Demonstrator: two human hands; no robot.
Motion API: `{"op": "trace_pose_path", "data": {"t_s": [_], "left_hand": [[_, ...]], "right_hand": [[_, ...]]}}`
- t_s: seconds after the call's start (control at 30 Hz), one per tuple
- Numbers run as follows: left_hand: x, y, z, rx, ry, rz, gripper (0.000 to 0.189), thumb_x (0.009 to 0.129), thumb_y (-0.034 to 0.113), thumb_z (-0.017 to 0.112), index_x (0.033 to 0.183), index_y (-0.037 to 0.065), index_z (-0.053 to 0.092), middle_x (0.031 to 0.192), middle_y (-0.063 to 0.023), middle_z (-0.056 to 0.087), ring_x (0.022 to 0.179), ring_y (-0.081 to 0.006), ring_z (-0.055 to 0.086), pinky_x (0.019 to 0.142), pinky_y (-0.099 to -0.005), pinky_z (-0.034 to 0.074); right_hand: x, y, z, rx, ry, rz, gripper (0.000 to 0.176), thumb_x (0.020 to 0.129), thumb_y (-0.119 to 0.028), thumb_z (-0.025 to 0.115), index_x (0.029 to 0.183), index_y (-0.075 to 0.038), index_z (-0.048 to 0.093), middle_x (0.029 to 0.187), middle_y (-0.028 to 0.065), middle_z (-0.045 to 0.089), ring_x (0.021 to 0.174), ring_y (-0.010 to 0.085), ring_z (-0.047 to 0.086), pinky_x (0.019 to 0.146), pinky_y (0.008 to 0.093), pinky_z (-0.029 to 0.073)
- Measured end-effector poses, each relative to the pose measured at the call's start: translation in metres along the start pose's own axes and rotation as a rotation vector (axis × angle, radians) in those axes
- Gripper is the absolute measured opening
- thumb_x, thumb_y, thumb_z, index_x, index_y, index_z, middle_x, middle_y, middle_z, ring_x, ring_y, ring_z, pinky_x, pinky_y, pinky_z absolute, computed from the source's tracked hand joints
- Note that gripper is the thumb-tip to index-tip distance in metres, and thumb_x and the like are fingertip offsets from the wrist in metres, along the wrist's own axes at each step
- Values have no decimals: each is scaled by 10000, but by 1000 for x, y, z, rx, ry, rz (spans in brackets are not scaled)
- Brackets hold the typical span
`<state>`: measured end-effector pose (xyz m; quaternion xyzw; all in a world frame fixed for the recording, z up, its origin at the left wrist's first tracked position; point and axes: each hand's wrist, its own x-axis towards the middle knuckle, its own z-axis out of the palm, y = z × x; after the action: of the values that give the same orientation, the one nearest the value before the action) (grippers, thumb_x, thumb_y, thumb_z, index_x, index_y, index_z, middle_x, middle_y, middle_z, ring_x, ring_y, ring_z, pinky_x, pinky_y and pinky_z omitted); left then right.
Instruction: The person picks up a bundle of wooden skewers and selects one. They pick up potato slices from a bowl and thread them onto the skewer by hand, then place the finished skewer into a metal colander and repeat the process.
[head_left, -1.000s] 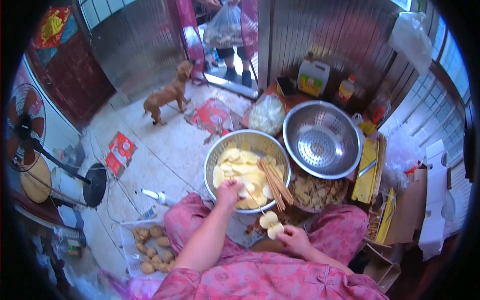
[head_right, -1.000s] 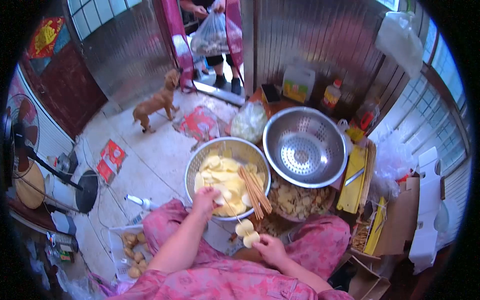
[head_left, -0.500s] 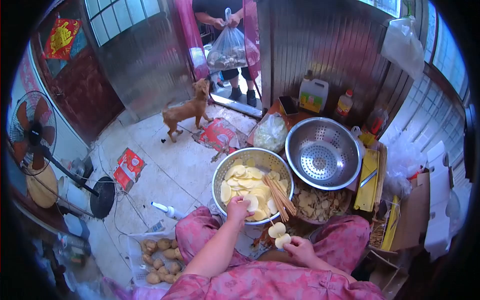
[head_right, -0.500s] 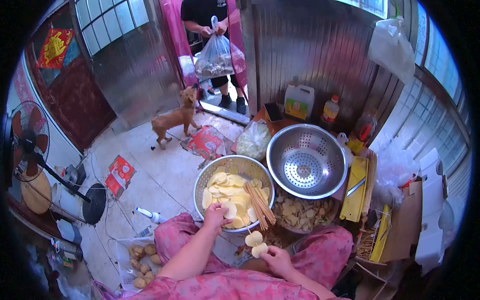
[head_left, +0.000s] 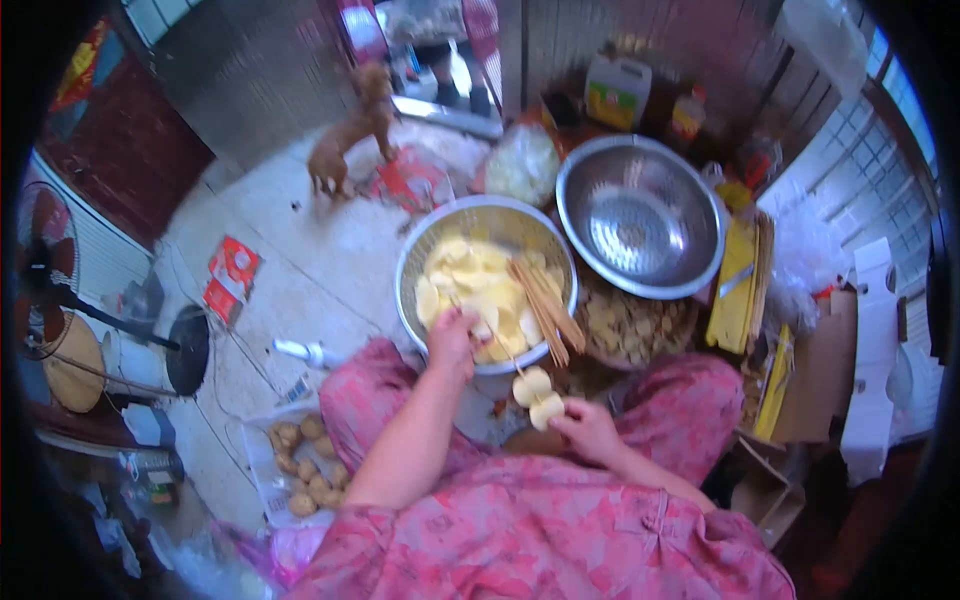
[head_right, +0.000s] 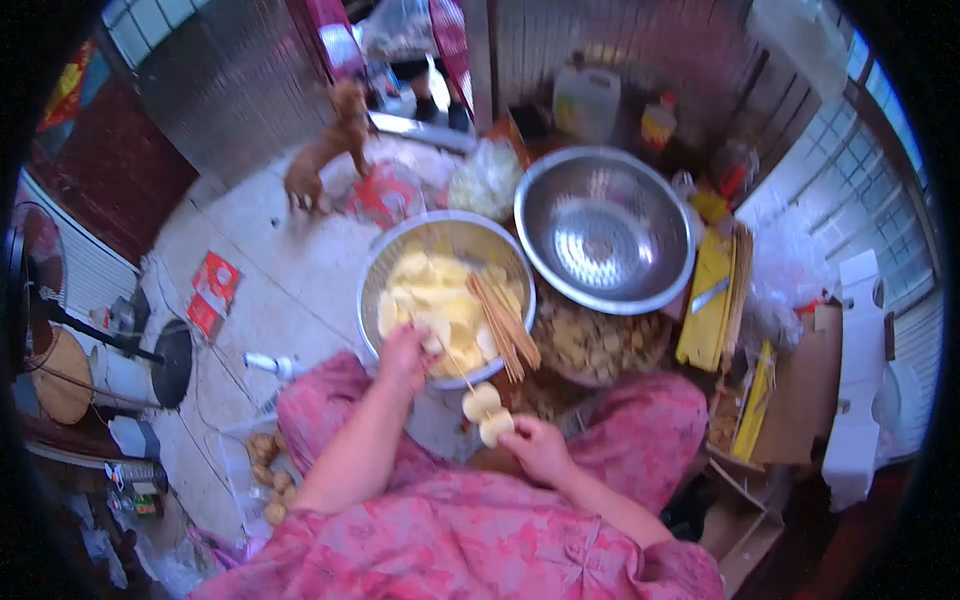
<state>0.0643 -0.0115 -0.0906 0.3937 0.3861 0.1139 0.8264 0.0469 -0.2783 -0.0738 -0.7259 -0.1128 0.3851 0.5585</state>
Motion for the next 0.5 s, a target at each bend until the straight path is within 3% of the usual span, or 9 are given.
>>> {"op": "trace_pose_path", "data": {"t_s": [0.13, 0.23, 0.5], "left_hand": [[-1, 4, 0, 24, 18, 48, 192, 855, 94, 537, 1044, 61, 535, 968, -68, 598, 843, -201, 607, 649, -337, 539], [-7, 8, 4, -8, 26, 56, 211, 858, 97, 542, 1061, 49, 516, 985, -95, 596, 840, -210, 610, 650, -333, 537], [-8, 18, 7, 6, 44, 84, 256, 871, 125, 567, 1106, 68, 486, 1007, -81, 601, 848, -203, 616, 683, -338, 525]], "right_hand": [[0, -2, 1, 25, 11, -63, 169, 827, -153, 631, 945, -34, 643, 685, -25, 579, 571, 42, 489, 513, 220, 403], [-5, -11, 1, 131, -39, 84, 161, 844, -143, 626, 962, -35, 634, 674, -48, 542, 553, 30, 461, 494, 203, 377], [-1, -14, 2, 230, -63, 121, 152, 857, -136, 627, 973, -39, 626, 662, -62, 515, 541, 21, 440, 480, 188, 355]]}}
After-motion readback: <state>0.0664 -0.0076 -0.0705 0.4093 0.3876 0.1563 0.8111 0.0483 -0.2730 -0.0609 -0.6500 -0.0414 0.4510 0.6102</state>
